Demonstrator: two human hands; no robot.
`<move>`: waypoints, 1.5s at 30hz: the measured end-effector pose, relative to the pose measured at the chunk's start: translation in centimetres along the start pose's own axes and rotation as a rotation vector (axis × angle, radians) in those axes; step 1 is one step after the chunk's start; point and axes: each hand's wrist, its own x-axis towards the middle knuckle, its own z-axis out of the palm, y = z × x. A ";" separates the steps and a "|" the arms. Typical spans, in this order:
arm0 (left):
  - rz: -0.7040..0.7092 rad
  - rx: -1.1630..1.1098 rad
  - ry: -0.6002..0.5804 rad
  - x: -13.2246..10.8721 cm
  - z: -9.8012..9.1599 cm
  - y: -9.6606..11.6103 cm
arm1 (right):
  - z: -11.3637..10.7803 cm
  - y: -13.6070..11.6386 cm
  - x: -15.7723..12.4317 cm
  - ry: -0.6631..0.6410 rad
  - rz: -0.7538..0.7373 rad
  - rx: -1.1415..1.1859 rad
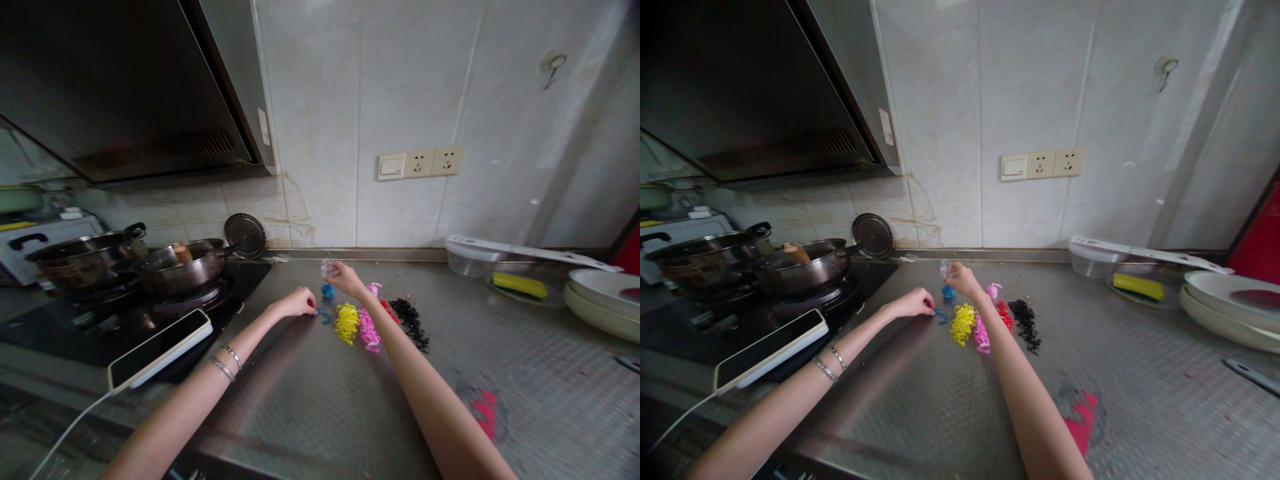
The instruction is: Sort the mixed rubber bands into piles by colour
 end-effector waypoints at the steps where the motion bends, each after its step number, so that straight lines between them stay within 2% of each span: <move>1: -0.002 0.010 0.003 0.0 0.0 0.1 | 0.0 0.0 0.0 0.001 -0.002 -0.001; 10: -0.013 0.100 -0.010 0.0 0.5 1.0 | 0.0 0.1 0.0 0.007 -0.027 -0.012; 13: -0.003 0.091 -0.012 0.2 -0.1 1.2 | 0.0 0.2 0.0 0.006 -0.031 -0.012; 16: 0.008 0.020 0.044 0.6 -2.6 1.4 | 0.0 0.3 0.0 0.011 -0.044 -0.011; 22: 0.004 -0.091 0.163 2.7 -10.1 2.3 | 0.0 0.5 0.0 -0.004 -0.031 0.032; 25: 0.053 -0.055 0.193 4.5 -11.8 2.8 | 0.1 0.5 0.0 -0.002 -0.027 0.023; 29: 0.128 -0.007 0.217 7.0 -11.2 3.0 | 0.1 0.4 0.1 -0.009 -0.044 0.008; 33: 0.124 0.014 0.207 8.6 -10.0 3.0 | 0.1 0.5 0.1 -0.025 -0.041 0.020; 38: 0.097 0.034 0.097 9.3 -9.5 2.9 | -0.1 0.4 0.0 -0.035 -0.025 0.033; 45: 0.108 0.062 0.029 9.5 -9.9 3.1 | -0.1 0.2 0.0 -0.034 -0.031 0.026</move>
